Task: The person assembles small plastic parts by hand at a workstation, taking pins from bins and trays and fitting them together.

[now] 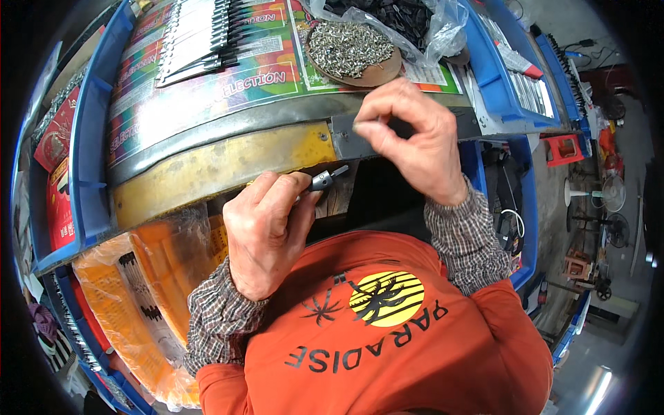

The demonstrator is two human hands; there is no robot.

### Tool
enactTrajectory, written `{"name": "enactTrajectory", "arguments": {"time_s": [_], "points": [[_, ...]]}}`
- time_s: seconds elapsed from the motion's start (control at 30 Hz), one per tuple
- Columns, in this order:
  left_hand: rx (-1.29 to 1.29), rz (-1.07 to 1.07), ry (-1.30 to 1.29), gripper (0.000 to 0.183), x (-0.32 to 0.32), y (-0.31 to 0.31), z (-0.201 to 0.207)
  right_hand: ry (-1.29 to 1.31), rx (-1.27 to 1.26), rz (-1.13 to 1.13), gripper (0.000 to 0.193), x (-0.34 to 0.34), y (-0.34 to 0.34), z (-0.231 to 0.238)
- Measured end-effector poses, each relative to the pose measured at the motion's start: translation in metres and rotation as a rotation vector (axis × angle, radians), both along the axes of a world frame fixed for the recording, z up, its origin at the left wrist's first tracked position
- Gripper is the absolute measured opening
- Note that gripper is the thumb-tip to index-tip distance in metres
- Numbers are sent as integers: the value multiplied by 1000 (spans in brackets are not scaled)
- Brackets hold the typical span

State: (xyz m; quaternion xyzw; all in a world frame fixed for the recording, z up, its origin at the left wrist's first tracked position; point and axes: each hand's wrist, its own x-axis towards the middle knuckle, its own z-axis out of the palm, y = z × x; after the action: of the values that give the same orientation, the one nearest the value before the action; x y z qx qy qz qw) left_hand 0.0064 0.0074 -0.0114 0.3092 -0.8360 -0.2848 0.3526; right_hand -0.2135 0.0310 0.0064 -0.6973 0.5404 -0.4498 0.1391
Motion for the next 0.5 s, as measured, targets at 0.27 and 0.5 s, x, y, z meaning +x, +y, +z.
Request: {"name": "enactTrajectory", "arguments": {"time_s": [0.27,0.5], "points": [[53,-11,-33,19,-2,5,4,67,-101,158,13,25,20,-9],[13,-12,-8,19,-4,8,1,106,-134,166,17,28,23,-12]]}}
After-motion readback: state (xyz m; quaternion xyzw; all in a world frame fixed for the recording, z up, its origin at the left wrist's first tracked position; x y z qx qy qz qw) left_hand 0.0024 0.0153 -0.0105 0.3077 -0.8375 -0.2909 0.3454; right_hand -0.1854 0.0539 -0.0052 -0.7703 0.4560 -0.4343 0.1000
